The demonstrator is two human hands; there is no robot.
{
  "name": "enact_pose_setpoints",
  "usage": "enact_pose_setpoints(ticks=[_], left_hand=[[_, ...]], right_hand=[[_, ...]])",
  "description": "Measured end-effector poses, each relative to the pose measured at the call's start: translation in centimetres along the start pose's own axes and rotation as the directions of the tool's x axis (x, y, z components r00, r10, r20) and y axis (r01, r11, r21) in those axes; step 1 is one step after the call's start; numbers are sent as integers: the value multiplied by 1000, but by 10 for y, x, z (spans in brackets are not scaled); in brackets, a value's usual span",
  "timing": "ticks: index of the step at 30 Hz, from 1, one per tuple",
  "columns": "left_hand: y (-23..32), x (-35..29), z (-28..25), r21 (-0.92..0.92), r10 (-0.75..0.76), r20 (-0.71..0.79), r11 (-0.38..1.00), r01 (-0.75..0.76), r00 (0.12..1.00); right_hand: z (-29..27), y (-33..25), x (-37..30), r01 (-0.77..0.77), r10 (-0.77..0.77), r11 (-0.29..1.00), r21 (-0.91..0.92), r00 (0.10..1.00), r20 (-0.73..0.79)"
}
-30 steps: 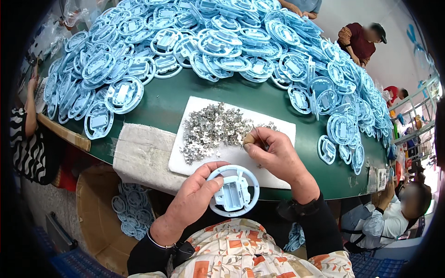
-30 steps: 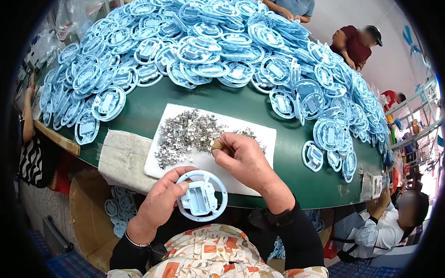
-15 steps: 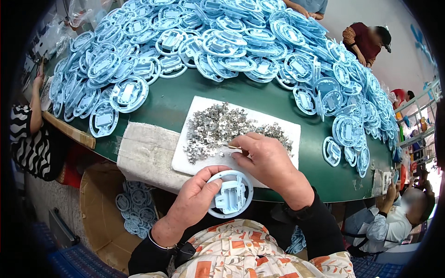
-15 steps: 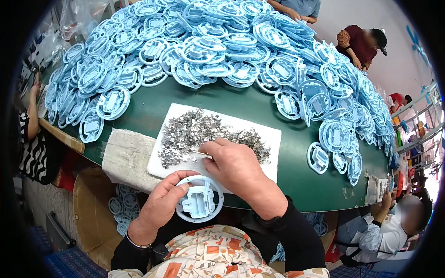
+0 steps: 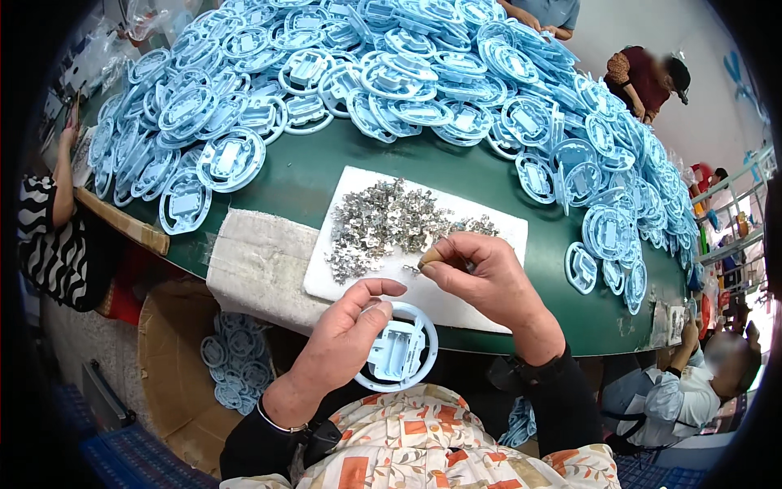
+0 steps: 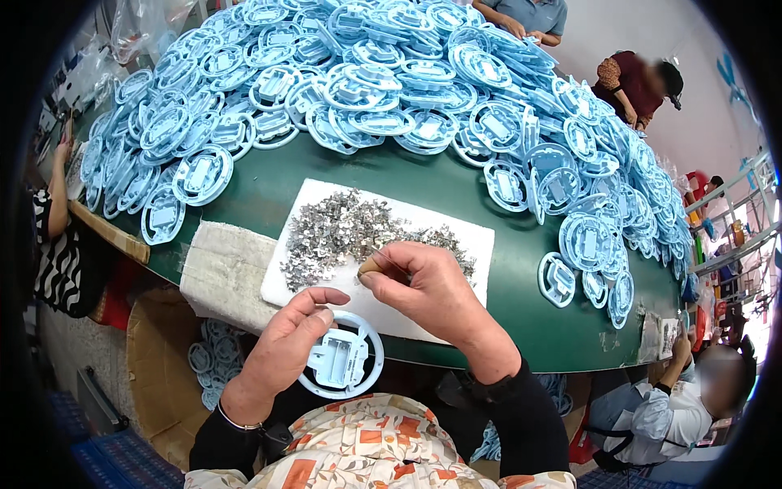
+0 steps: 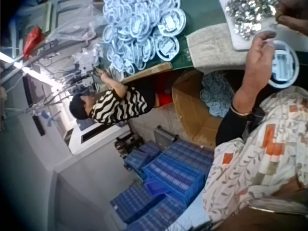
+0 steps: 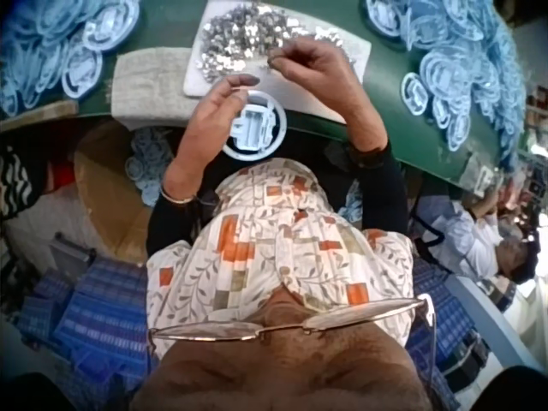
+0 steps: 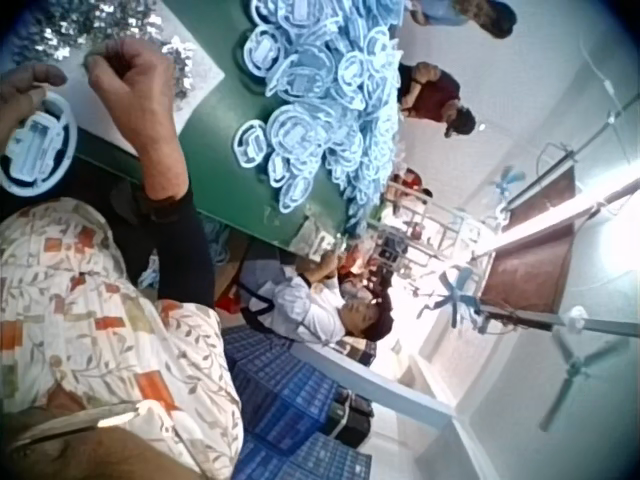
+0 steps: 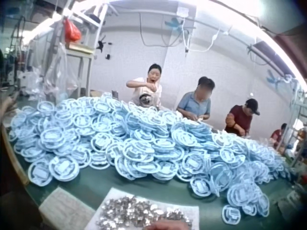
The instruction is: The person repeatedly picks up light blue plastic rings and uses a small wooden-handled tool to press or adjust a central component. They handle the parts one at a time, placing finished units into a cardboard box. The process is repetitive and focused on manual assembly at a shared table.
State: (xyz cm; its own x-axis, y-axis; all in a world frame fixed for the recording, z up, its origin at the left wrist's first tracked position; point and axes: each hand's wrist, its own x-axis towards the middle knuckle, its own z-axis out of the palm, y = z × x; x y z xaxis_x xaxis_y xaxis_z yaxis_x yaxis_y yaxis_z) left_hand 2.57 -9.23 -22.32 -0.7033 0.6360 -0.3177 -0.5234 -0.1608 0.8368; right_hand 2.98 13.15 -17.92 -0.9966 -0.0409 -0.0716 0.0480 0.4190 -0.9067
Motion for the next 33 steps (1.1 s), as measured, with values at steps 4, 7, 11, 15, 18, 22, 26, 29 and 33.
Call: enact_pose_setpoints(ticks=[4,7,11,15,18,22,26,29,33], left_hand=[[-3,12,11,65,35,73,997,-40,997],[-2,15,19,-48,-51,153,997,59,987],[-9,20,22,41,3,125,999,-8,992],[-8,20,28,284,107,101,950,-132,989],[-4,19,30,442,112,118,884,-153,987],[-4,21,31,353,62,89,931,-89,994],[-1,27,31,616,263,16,757,-217,965],[-6,32,28,716,398,10,638,-284,917],[-4,34,26,728,354,-8,643,-237,935]], right_hand=[[-6,-6,-19,-1,-1,998,61,999,33],[-7,-4,-30,103,-103,995,4,995,17],[-6,1,-40,106,-106,994,-10,993,-43],[-9,4,-47,29,-26,998,54,998,-56],[-14,1,-48,-45,45,999,30,999,4],[-18,10,-52,-41,44,997,60,998,-44],[-9,14,-60,203,-215,973,-110,971,-104],[-1,20,-59,272,-289,941,-202,955,-59],[3,25,-55,311,-335,912,-268,941,-49]])
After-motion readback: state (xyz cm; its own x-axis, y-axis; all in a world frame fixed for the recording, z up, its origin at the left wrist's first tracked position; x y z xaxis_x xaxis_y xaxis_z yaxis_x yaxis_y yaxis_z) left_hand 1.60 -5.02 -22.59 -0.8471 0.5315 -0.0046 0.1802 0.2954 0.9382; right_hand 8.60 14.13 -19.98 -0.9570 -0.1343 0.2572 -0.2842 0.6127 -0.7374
